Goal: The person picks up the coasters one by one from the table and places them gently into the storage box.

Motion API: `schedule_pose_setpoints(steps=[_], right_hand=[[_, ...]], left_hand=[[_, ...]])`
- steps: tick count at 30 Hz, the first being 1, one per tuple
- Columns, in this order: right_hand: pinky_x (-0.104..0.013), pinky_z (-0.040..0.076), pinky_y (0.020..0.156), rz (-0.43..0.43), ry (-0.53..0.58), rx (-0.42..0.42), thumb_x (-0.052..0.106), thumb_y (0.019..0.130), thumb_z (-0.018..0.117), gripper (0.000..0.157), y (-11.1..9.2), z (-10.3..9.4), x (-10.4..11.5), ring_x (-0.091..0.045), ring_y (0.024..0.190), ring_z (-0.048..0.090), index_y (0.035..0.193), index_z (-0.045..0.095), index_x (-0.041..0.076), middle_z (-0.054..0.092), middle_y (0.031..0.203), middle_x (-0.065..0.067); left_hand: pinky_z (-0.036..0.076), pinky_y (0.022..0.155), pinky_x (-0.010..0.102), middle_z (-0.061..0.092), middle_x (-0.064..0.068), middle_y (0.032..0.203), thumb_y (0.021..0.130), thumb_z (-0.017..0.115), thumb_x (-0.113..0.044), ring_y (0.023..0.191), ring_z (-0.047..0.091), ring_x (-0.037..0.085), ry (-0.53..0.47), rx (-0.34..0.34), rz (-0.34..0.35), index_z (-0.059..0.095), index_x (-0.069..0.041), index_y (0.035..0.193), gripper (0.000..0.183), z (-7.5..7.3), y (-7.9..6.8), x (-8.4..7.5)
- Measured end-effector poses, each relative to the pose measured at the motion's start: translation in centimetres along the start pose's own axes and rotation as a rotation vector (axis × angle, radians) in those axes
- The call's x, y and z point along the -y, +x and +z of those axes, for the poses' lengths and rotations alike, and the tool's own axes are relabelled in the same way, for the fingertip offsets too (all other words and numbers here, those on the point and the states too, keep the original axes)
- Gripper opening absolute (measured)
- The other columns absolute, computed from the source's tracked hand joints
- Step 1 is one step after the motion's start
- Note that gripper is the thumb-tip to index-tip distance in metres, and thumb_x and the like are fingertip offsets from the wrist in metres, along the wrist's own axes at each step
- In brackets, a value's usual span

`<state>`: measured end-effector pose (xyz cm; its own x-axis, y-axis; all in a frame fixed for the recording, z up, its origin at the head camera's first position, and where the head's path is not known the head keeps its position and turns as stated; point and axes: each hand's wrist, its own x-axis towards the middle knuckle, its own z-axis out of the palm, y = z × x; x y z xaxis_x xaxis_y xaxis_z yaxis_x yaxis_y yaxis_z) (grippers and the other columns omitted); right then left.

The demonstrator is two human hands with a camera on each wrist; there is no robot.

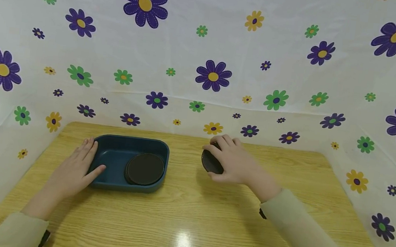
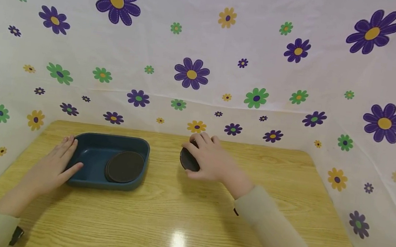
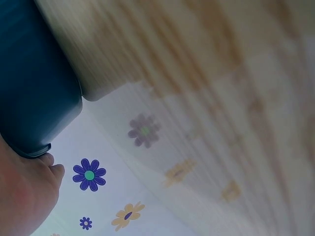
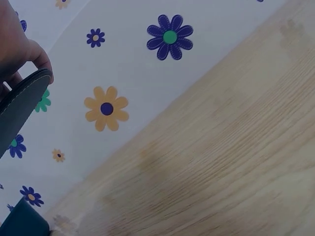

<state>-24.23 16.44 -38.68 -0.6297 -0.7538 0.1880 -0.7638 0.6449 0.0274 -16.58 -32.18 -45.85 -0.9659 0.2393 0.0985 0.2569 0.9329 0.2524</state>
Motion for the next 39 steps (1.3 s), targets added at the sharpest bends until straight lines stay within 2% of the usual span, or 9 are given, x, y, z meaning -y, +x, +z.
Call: schedule_pose_setpoints(steps=[12, 21, 31, 39], right_hand=[[-0.054, 0.048, 0.097, -0.053, 0.006, -0.013, 0.053, 0.087, 0.071, 0.07, 3.4, 0.5, 1.7, -0.032, 0.129, 0.05, 0.147, 0.059, 0.019, 0.054, 0.142, -0.011], [-0.055, 0.049, 0.101, -0.076, 0.021, 0.018, 0.054, 0.088, 0.07, 0.071, 5.6, 1.1, 3.1, -0.03, 0.13, 0.049, 0.149, 0.056, 0.021, 0.053, 0.144, -0.009], [-0.046, 0.044, 0.096, -0.129, 0.025, 0.028, 0.057, 0.089, 0.069, 0.072, 8.0, 1.1, 5.5, -0.026, 0.131, 0.046, 0.151, 0.054, 0.025, 0.051, 0.145, -0.006], [-0.043, 0.045, 0.098, -0.16, -0.022, 0.031, 0.063, 0.089, 0.067, 0.072, 9.8, 1.6, 7.5, -0.023, 0.13, 0.045, 0.151, 0.053, 0.027, 0.051, 0.148, -0.004]], left_hand=[[0.003, 0.138, 0.053, 0.012, 0.035, 0.174, 0.11, 0.05, -0.049, 0.164, 0.008, 0.049, -0.002, -0.004, 0.004, 0.015, 0.012, 0.165, 0.089, -0.2, 0.1, -0.1], [0.002, 0.137, 0.053, 0.011, 0.034, 0.174, 0.111, 0.05, -0.049, 0.164, 0.008, 0.048, 0.003, 0.003, 0.004, 0.015, 0.012, 0.165, 0.089, -0.1, 0.0, 0.0], [0.003, 0.137, 0.054, 0.013, 0.035, 0.173, 0.11, 0.05, -0.049, 0.164, 0.008, 0.049, -0.003, -0.002, 0.003, 0.015, 0.012, 0.165, 0.089, 0.0, 0.1, 0.1], [0.001, 0.138, 0.052, 0.012, 0.034, 0.174, 0.111, 0.051, -0.048, 0.164, 0.008, 0.049, -0.004, -0.004, 0.009, 0.015, 0.012, 0.165, 0.089, 0.1, 0.1, 0.1]])
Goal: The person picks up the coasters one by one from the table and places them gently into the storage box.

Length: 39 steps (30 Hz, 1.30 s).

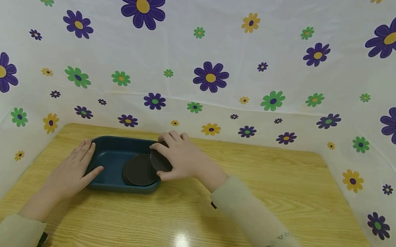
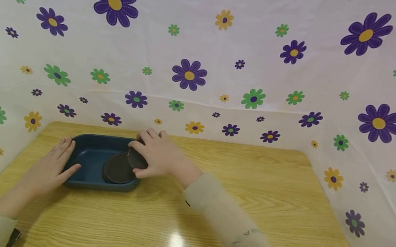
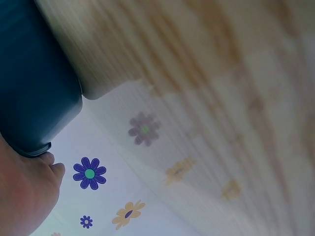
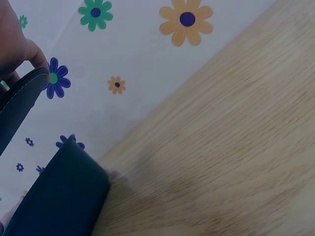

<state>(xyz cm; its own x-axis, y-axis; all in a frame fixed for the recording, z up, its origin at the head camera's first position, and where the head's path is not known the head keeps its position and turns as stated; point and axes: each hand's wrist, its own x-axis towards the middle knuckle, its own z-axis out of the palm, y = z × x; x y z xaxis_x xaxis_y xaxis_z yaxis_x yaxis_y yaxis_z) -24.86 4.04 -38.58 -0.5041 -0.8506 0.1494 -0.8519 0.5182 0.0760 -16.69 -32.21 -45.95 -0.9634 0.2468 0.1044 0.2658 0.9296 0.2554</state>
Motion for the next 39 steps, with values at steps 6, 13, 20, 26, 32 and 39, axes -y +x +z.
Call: schedule_pose_setpoints(steps=[6, 13, 20, 26, 32, 39], right_hand=[[-0.042, 0.045, 0.099, -0.015, -0.013, 0.031, 0.065, 0.09, 0.066, 0.072, 1.5, 0.4, 1.1, -0.022, 0.132, 0.044, 0.151, 0.052, 0.028, 0.051, 0.148, -0.004], [-0.045, 0.046, 0.104, -0.026, 0.005, 0.056, 0.066, 0.091, 0.064, 0.072, 2.9, 1.5, 1.8, -0.022, 0.137, 0.043, 0.153, 0.051, 0.03, 0.049, 0.15, -0.003], [-0.045, 0.046, 0.105, -0.023, 0.012, 0.091, 0.068, 0.093, 0.062, 0.073, 4.1, 2.6, 2.4, -0.022, 0.137, 0.044, 0.154, 0.049, 0.031, 0.048, 0.154, -0.002], [-0.043, 0.047, 0.105, -0.034, -0.028, 0.108, 0.072, 0.094, 0.059, 0.074, 5.0, 2.9, 3.1, -0.022, 0.138, 0.046, 0.155, 0.049, 0.032, 0.048, 0.155, -0.001], [-0.045, 0.046, 0.11, -0.043, -0.024, 0.129, 0.071, 0.095, 0.059, 0.074, 5.8, 3.3, 3.8, -0.022, 0.143, 0.043, 0.157, 0.048, 0.031, 0.046, 0.157, -0.002], [-0.045, 0.045, 0.108, -0.03, -0.015, 0.127, 0.071, 0.096, 0.059, 0.072, 6.3, 4.3, 4.1, -0.02, 0.139, 0.042, 0.156, 0.049, 0.032, 0.046, 0.155, 0.0]], left_hand=[[0.001, 0.138, 0.052, 0.012, 0.035, 0.174, 0.111, 0.05, -0.048, 0.164, 0.007, 0.049, 0.001, 0.01, -0.004, 0.013, 0.012, 0.165, 0.089, -0.1, 0.0, -0.1], [0.002, 0.137, 0.053, 0.012, 0.034, 0.174, 0.111, 0.051, -0.048, 0.164, 0.007, 0.049, 0.001, 0.0, -0.002, 0.014, 0.011, 0.165, 0.089, -0.1, 0.0, -0.2], [0.001, 0.138, 0.053, 0.012, 0.034, 0.174, 0.111, 0.049, -0.05, 0.165, 0.007, 0.048, 0.003, -0.001, 0.002, 0.014, 0.011, 0.165, 0.089, -0.1, 0.0, -0.1], [0.001, 0.138, 0.052, 0.012, 0.034, 0.174, 0.111, 0.048, -0.05, 0.165, 0.007, 0.048, 0.004, 0.006, -0.005, 0.014, 0.011, 0.165, 0.089, -0.1, -0.1, -0.1], [0.001, 0.138, 0.053, 0.012, 0.034, 0.174, 0.111, 0.048, -0.05, 0.164, 0.007, 0.049, -0.002, 0.001, -0.008, 0.014, 0.011, 0.165, 0.089, 0.0, -0.1, -0.2], [0.002, 0.138, 0.052, 0.01, 0.032, 0.175, 0.111, 0.051, -0.047, 0.164, 0.008, 0.049, -0.003, -0.011, -0.005, 0.014, 0.011, 0.166, 0.088, -0.1, -0.1, -0.3]])
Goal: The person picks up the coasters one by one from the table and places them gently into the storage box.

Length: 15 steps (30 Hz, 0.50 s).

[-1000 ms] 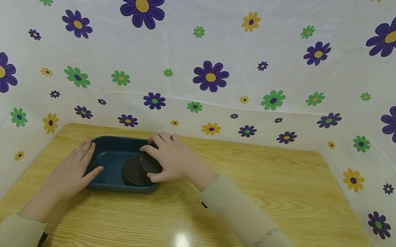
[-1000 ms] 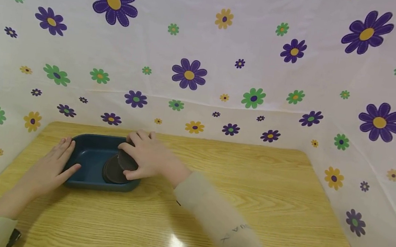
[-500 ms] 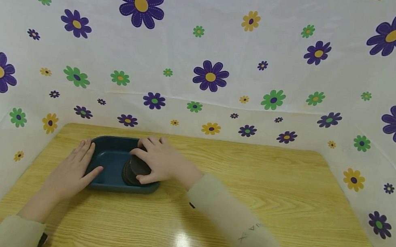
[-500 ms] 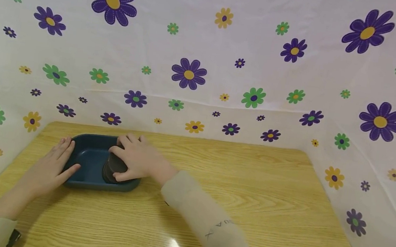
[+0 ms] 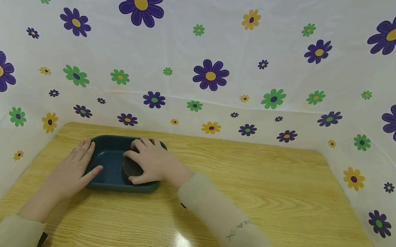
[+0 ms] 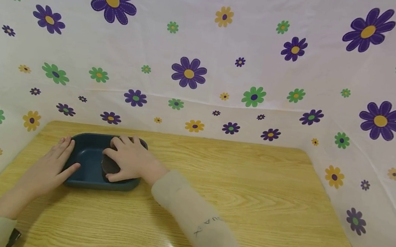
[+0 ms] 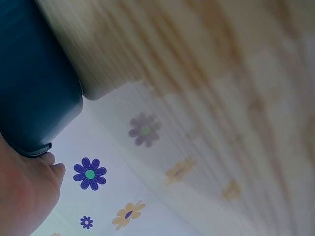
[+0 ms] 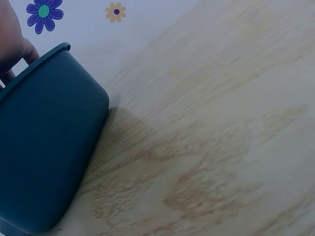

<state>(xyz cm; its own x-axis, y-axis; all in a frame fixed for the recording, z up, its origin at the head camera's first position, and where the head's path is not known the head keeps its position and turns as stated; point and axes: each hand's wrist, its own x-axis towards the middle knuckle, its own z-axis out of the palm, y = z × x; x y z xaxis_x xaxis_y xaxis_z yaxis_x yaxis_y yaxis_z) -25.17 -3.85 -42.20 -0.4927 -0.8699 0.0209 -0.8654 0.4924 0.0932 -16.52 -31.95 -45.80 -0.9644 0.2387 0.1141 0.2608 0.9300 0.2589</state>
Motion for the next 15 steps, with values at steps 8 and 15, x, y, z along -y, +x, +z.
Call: schedule_pose_setpoints(steps=[8, 15], right_hand=[[-0.043, 0.046, 0.107, 0.008, -0.028, 0.017, 0.073, 0.098, 0.054, 0.071, 0.13, 0.39, 0.31, -0.019, 0.136, 0.045, 0.157, 0.048, 0.034, 0.047, 0.154, 0.0], [-0.045, 0.045, 0.111, 0.007, -0.03, 0.005, 0.068, 0.101, 0.054, 0.067, -0.21, 0.35, 0.4, -0.021, 0.142, 0.044, 0.157, 0.048, 0.033, 0.047, 0.157, -0.002]], left_hand=[[0.002, 0.138, 0.053, 0.01, 0.031, 0.175, 0.111, 0.05, -0.048, 0.164, 0.008, 0.048, 0.007, 0.006, 0.002, 0.014, 0.01, 0.166, 0.088, 0.01, 0.09, 0.0], [0.002, 0.138, 0.052, 0.014, 0.033, 0.174, 0.111, 0.05, -0.048, 0.164, 0.01, 0.049, 0.014, -0.009, 0.013, 0.016, 0.011, 0.165, 0.087, 0.01, -0.05, 0.14]])
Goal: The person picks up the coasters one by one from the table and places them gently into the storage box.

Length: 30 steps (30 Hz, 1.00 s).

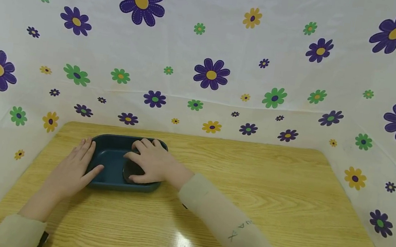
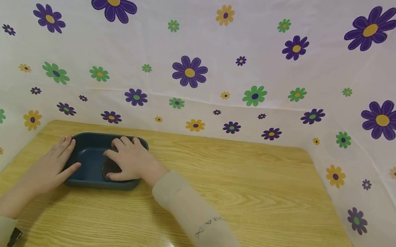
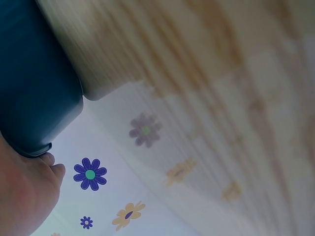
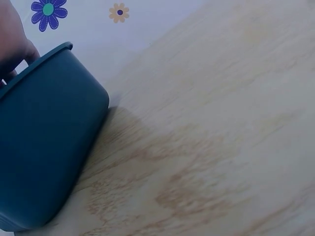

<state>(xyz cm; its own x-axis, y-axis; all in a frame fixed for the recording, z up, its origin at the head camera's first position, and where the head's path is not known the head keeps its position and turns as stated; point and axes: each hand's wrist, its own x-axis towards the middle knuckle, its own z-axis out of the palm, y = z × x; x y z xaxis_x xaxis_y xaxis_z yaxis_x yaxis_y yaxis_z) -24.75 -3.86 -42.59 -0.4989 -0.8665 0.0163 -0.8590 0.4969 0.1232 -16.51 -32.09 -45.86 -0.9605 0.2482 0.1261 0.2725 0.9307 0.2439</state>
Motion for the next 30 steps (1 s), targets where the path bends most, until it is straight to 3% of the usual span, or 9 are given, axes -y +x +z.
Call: schedule_pose_setpoints(steps=[15, 23, 30], right_hand=[[-0.047, 0.042, 0.121, -0.015, -0.008, 0.004, 0.065, 0.102, 0.055, 0.065, -2.4, -1.4, -1.5, -0.024, 0.146, 0.045, 0.157, 0.049, 0.03, 0.047, 0.159, -0.005], [-0.05, 0.043, 0.121, -0.021, -0.021, -0.01, 0.063, 0.102, 0.058, 0.064, -5.0, -2.0, -2.9, -0.025, 0.146, 0.047, 0.156, 0.051, 0.029, 0.049, 0.158, -0.008], [-0.052, 0.043, 0.121, 0.001, 0.052, -0.034, 0.058, 0.1, 0.063, 0.063, -7.6, -2.0, -4.6, -0.027, 0.143, 0.049, 0.153, 0.054, 0.025, 0.052, 0.155, -0.009]], left_hand=[[-0.002, 0.138, 0.048, 0.012, 0.034, 0.174, 0.11, 0.052, -0.047, 0.164, 0.008, 0.05, 0.001, 0.008, 0.006, 0.016, 0.012, 0.165, 0.088, -0.1, 0.0, 0.0], [-0.006, 0.137, 0.046, 0.01, 0.033, 0.174, 0.11, 0.05, -0.048, 0.164, 0.008, 0.05, 0.001, 0.002, 0.015, 0.015, 0.012, 0.165, 0.089, 0.1, 0.2, 0.1], [0.001, 0.137, 0.054, 0.011, 0.033, 0.174, 0.11, 0.051, -0.051, 0.164, 0.01, 0.05, 0.028, -0.002, 0.013, 0.015, 0.011, 0.165, 0.09, 0.0, 0.1, 0.1]])
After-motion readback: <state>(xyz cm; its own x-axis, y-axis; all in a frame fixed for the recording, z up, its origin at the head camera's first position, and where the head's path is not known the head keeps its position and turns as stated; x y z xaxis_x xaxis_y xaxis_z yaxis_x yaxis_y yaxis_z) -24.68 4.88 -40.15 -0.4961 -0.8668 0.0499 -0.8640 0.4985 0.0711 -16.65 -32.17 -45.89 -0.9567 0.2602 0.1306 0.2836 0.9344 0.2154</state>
